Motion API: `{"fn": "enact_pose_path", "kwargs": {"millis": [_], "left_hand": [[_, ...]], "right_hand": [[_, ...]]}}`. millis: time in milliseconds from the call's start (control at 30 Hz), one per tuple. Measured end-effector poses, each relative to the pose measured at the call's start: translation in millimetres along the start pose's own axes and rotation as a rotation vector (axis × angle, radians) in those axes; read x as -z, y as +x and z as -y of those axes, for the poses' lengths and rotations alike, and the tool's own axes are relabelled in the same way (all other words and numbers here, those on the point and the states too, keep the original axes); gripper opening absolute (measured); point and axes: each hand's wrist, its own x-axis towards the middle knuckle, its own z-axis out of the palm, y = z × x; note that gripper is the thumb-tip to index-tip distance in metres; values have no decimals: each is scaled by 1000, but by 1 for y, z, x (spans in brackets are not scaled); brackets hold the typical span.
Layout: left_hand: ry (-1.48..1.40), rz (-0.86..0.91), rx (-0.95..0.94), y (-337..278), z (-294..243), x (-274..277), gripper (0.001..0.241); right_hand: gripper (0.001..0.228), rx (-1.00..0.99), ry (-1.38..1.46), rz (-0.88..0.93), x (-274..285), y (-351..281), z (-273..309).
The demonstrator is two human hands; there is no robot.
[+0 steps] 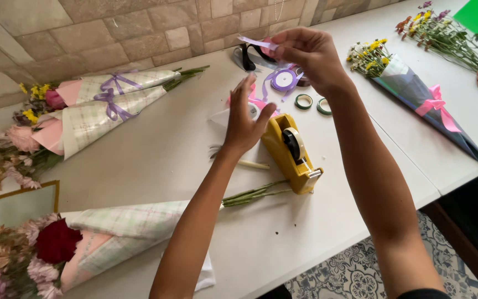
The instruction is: The person wraps a flower bouquet with white patterned paper and ties a purple ribbon around the stems. They use a tape dispenser to secure the paper and shears to trim the ribbon.
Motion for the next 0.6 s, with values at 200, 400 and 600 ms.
{"fn": "enact_pose_path", "kwargs": {"millis": [200, 400, 600], "left_hand": [[-529, 31, 210, 15, -60, 16, 37], [-439, 78, 353, -65, -53, 84, 36], [-271, 110, 458, -138, -82, 150, 35]], "right_hand": [[18, 69, 151, -65, -2, -17, 35], [33, -76, 419, -662, 38, -32, 23], [31, -117, 719, -751, 16, -40, 16]]}}
